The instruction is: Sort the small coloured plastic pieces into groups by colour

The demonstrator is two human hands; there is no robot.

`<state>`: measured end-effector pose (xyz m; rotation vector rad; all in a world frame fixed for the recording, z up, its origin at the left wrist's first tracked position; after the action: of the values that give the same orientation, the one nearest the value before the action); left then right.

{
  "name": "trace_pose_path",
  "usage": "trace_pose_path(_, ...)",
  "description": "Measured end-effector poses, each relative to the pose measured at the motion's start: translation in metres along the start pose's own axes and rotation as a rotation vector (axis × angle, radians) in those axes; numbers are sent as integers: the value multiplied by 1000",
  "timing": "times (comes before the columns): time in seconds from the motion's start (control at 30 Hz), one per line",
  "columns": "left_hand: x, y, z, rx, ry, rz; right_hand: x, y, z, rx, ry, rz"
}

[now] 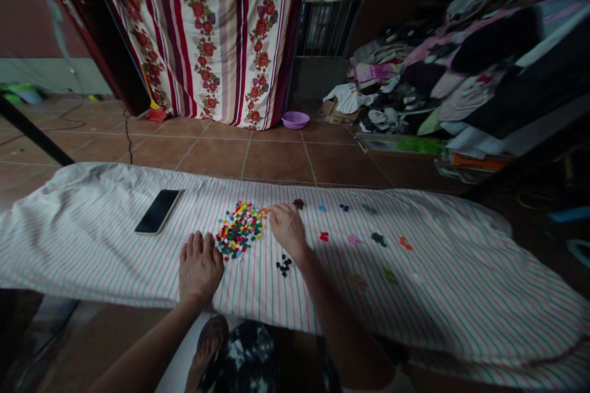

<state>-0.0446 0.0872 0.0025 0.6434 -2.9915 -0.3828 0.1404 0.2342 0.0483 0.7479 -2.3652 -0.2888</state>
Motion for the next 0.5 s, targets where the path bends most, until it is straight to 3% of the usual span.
trace_pose_path(0.1, 0, 0, 0, -6, -6, 3, 42, -6, 20, 65, 68, -153)
trace_pose_path(0.2, 0, 0, 0, -21, -2, 15, 68, -15, 37, 135, 64, -245)
trace_pose_path(0.33, 0, 0, 1, -37, 1, 21, 76, -24, 56, 211, -5, -280)
trace_pose_path(0.5, 1, -1, 0, -39, -1, 10, 68, -22, 64, 221, -52, -254)
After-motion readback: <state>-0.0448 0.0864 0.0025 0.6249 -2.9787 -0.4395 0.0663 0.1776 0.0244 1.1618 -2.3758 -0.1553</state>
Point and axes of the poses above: each hand's wrist, its own y-axis towards the middle knuckle, its own z-axis out of the palm, x = y × z, the point moved 9 cm from there along y, towards the middle knuckle, and after that the axes turned 4 degrees about x, right-handed, at the moved point
